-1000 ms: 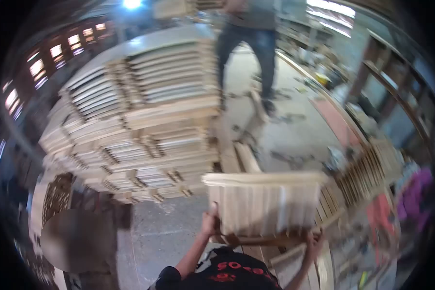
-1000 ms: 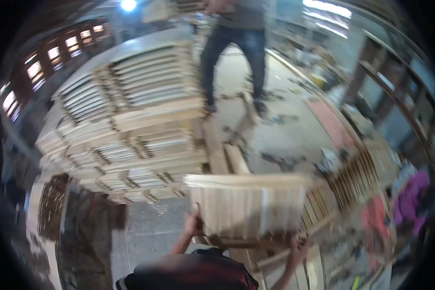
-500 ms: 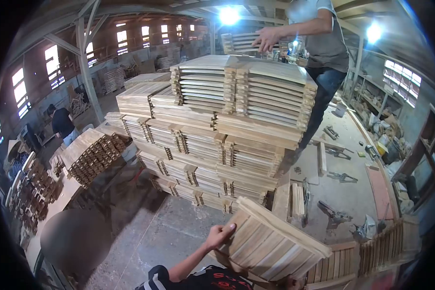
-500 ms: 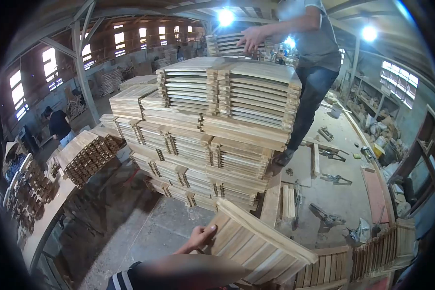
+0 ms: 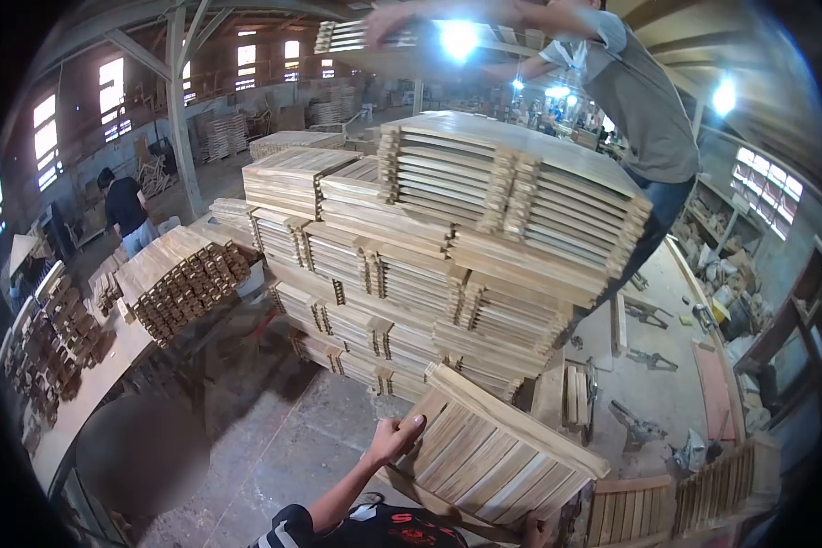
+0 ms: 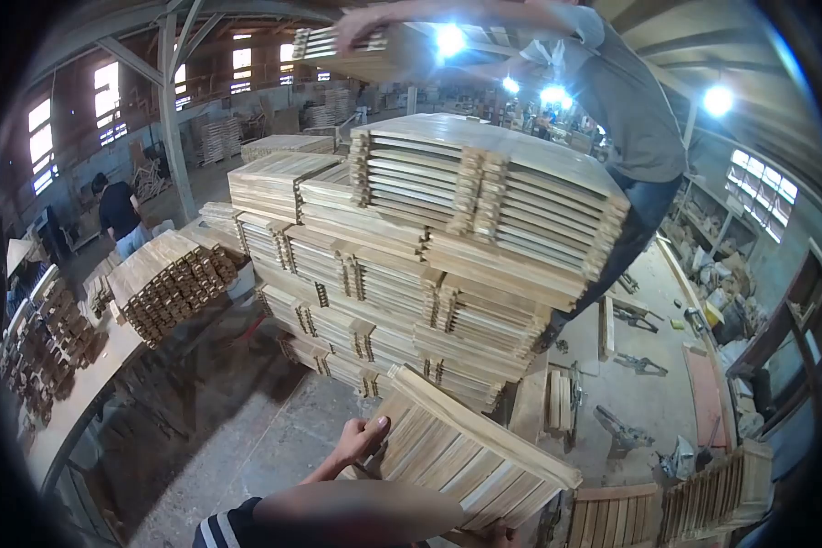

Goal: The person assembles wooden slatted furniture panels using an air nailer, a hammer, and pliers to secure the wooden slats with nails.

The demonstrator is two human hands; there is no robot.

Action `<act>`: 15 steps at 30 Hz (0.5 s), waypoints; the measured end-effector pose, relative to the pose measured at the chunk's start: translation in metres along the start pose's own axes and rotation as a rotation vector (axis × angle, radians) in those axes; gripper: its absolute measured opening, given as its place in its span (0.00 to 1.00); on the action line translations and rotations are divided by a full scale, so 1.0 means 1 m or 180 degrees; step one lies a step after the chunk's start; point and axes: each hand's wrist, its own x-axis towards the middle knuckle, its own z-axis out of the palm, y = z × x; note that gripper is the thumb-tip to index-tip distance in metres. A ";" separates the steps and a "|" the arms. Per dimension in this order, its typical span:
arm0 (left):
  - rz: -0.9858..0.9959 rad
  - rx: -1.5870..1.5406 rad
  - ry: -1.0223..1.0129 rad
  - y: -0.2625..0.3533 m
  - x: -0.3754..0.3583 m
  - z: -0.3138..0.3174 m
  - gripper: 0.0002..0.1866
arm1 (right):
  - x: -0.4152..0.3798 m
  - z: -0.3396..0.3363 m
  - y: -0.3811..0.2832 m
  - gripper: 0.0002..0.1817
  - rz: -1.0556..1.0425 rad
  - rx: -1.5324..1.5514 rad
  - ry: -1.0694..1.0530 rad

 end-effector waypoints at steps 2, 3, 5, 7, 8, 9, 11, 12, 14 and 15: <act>-0.0007 -0.0035 0.0032 -0.005 0.013 -0.027 0.30 | 0.001 0.027 -0.005 0.15 0.0086 -0.0024 -0.0035; 0.0023 -0.0091 0.0074 -0.011 0.021 -0.043 0.30 | 0.000 0.042 -0.007 0.14 -0.0046 -0.0205 -0.0043; 0.0064 -0.0171 0.0144 -0.025 0.036 -0.077 0.30 | -0.034 0.106 -0.061 0.13 -0.0336 -0.0771 -0.0007; 0.0030 -0.0243 0.0240 -0.030 0.046 -0.116 0.30 | -0.062 0.163 -0.092 0.12 -0.0511 -0.1213 -0.0014; 0.0012 -0.0283 0.0291 -0.029 0.050 -0.136 0.30 | -0.052 0.173 -0.070 0.12 -0.0367 -0.0865 -0.0156; -0.0034 -0.0219 0.0399 -0.027 0.054 -0.155 0.30 | -0.043 0.184 -0.047 0.12 -0.0209 -0.0521 -0.0280; -0.0129 -0.0118 0.0605 -0.022 0.058 -0.191 0.30 | -0.025 0.211 -0.007 0.12 -0.0203 -0.0248 -0.0406; -0.0173 0.0016 0.0599 -0.031 0.065 -0.213 0.30 | -0.022 0.222 0.010 0.12 -0.0321 -0.0328 -0.0398; -0.0279 -0.0096 0.0590 -0.019 0.064 -0.243 0.30 | -0.052 0.264 -0.002 0.16 -0.0366 -0.0354 -0.0359; -0.0306 -0.0145 0.0621 -0.016 0.067 -0.257 0.29 | -0.055 0.274 0.001 0.16 -0.0381 -0.0438 -0.0380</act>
